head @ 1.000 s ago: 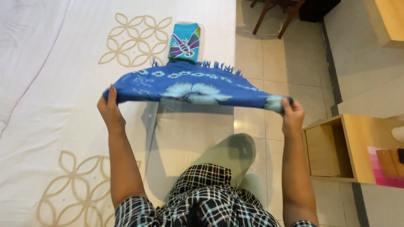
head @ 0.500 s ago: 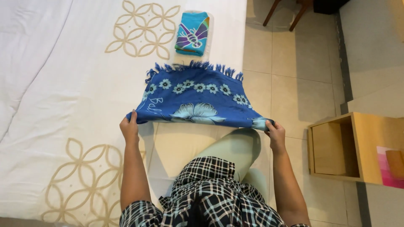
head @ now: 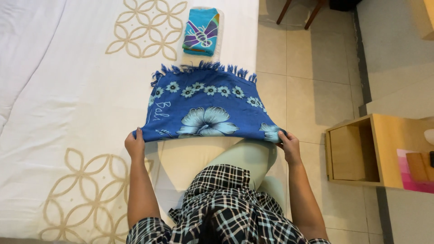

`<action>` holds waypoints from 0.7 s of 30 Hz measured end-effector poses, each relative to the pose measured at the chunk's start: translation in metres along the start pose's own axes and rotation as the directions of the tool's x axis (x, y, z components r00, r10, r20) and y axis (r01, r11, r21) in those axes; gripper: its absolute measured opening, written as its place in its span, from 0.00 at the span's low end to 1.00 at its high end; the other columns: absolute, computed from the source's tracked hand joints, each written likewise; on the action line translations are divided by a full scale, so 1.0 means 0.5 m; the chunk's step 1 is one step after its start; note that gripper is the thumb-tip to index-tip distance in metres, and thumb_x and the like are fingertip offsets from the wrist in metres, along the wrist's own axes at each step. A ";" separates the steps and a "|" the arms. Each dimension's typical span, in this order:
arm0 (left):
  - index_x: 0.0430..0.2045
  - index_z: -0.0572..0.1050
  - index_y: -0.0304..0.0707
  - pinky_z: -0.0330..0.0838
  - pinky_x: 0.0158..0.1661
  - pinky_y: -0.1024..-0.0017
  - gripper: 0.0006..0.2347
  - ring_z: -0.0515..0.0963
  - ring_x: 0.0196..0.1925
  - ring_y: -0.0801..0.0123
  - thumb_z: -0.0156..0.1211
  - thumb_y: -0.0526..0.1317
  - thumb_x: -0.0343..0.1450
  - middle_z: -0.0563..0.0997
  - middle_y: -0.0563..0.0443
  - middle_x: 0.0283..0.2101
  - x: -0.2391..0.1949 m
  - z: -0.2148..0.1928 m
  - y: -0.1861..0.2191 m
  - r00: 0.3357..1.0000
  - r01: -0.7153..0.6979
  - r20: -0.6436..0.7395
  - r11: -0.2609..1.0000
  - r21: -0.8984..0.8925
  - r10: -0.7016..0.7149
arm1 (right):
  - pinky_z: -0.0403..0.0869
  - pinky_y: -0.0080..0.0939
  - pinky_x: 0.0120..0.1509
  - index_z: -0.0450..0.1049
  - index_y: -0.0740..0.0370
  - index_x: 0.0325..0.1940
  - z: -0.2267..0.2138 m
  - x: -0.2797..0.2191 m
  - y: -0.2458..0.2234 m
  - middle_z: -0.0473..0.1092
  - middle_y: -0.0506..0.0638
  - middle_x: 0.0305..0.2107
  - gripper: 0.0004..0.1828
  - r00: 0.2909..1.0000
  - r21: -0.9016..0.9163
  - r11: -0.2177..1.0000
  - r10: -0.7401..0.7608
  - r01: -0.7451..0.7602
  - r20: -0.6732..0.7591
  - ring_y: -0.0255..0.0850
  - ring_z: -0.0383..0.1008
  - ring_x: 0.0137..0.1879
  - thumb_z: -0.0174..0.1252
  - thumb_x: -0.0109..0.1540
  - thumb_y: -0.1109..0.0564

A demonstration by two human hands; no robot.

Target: Fold a decorative scarf on the bed and then wipe and organize small bags on a desk surface.

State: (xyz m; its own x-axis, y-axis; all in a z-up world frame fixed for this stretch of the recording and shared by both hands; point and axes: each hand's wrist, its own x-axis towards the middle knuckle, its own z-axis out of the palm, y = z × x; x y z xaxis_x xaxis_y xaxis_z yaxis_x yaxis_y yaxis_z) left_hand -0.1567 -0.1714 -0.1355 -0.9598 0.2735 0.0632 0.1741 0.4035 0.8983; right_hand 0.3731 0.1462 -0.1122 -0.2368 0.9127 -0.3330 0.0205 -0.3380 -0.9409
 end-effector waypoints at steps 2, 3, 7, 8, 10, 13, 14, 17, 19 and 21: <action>0.31 0.79 0.28 0.68 0.35 0.70 0.15 0.73 0.29 0.72 0.59 0.46 0.76 0.79 0.53 0.26 -0.006 0.004 0.002 0.997 0.080 0.011 0.996 -0.047 -0.079 | 0.78 0.39 0.46 0.78 0.63 0.45 0.007 -0.014 -0.011 0.76 0.47 0.35 0.11 1.000 0.001 1.000 0.009 -0.009 0.009 0.34 0.76 0.38 0.58 0.67 0.52; 0.31 0.79 0.28 0.68 0.35 0.70 0.15 0.73 0.29 0.72 0.59 0.46 0.76 0.79 0.53 0.26 -0.003 0.009 -0.004 0.997 0.080 0.013 0.996 -0.049 -0.079 | 0.78 0.39 0.46 0.78 0.63 0.45 -0.001 -0.007 0.002 0.76 0.47 0.35 0.11 1.000 0.001 1.000 0.008 -0.008 0.007 0.34 0.76 0.38 0.58 0.67 0.52; 0.34 0.79 0.27 0.66 0.35 0.71 0.15 0.70 0.31 0.74 0.57 0.46 0.77 0.78 0.53 0.29 0.002 0.015 -0.022 0.983 0.182 0.023 0.956 -0.229 -0.181 | 0.78 0.39 0.43 0.77 0.64 0.44 -0.015 0.003 0.024 0.75 0.48 0.33 0.14 0.999 0.044 0.999 0.029 -0.028 -0.020 0.35 0.75 0.37 0.57 0.69 0.49; 0.34 0.79 0.26 0.66 0.35 0.71 0.16 0.69 0.32 0.75 0.57 0.46 0.78 0.77 0.53 0.30 0.003 0.013 -0.025 0.976 0.217 0.043 0.938 -0.271 -0.214 | 0.79 0.39 0.42 0.77 0.64 0.44 -0.014 0.001 0.022 0.75 0.48 0.33 0.14 0.998 0.052 0.998 0.049 -0.048 -0.032 0.35 0.76 0.36 0.57 0.68 0.50; 0.34 0.79 0.26 0.66 0.35 0.71 0.15 0.69 0.31 0.75 0.56 0.44 0.77 0.76 0.53 0.29 -0.003 0.004 -0.020 0.981 0.195 0.039 0.949 -0.248 -0.191 | 0.79 0.39 0.42 0.77 0.64 0.44 -0.018 0.006 0.031 0.75 0.48 0.33 0.13 0.998 0.058 0.997 0.058 -0.056 -0.036 0.35 0.76 0.36 0.58 0.68 0.50; 0.34 0.79 0.25 0.66 0.34 0.70 0.14 0.69 0.30 0.74 0.55 0.43 0.76 0.76 0.53 0.27 -0.005 -0.001 -0.035 0.982 0.188 0.026 0.962 -0.196 -0.187 | 0.78 0.38 0.41 0.77 0.63 0.42 -0.020 0.008 0.044 0.75 0.47 0.32 0.12 0.996 0.056 0.995 0.084 -0.082 -0.043 0.35 0.76 0.35 0.59 0.67 0.50; 0.34 0.79 0.24 0.65 0.33 0.68 0.14 0.68 0.29 0.73 0.55 0.43 0.75 0.75 0.52 0.26 -0.004 0.000 -0.045 0.978 0.206 0.016 0.964 -0.167 -0.206 | 0.77 0.37 0.40 0.76 0.62 0.41 -0.020 0.009 0.048 0.75 0.47 0.32 0.12 0.994 0.045 0.994 0.100 -0.098 -0.046 0.35 0.75 0.35 0.60 0.67 0.50; 0.32 0.78 0.23 0.66 0.33 0.66 0.16 0.71 0.27 0.70 0.57 0.45 0.73 0.76 0.48 0.24 -0.012 -0.007 -0.045 0.980 0.197 -0.006 0.979 -0.054 -0.197 | 0.77 0.36 0.38 0.75 0.61 0.40 -0.028 0.017 0.074 0.74 0.46 0.31 0.11 0.991 0.056 0.990 0.129 -0.127 -0.027 0.34 0.74 0.34 0.61 0.66 0.50; 0.29 0.78 0.23 0.66 0.33 0.65 0.17 0.71 0.27 0.68 0.57 0.46 0.73 0.76 0.45 0.23 -0.012 -0.006 -0.056 0.978 0.206 -0.007 0.978 -0.017 -0.206 | 0.76 0.37 0.38 0.74 0.60 0.39 -0.029 0.019 0.081 0.73 0.45 0.31 0.11 0.989 0.055 0.989 0.142 -0.139 -0.044 0.34 0.74 0.34 0.61 0.66 0.50; 0.27 0.77 0.23 0.66 0.33 0.64 0.18 0.71 0.26 0.65 0.58 0.47 0.72 0.76 0.42 0.22 -0.012 -0.003 -0.075 0.976 0.216 -0.007 0.976 0.021 -0.216 | 0.76 0.37 0.37 0.74 0.59 0.38 -0.027 0.014 0.081 0.73 0.45 0.31 0.11 0.986 0.053 0.987 0.156 -0.152 -0.062 0.34 0.73 0.33 0.62 0.66 0.50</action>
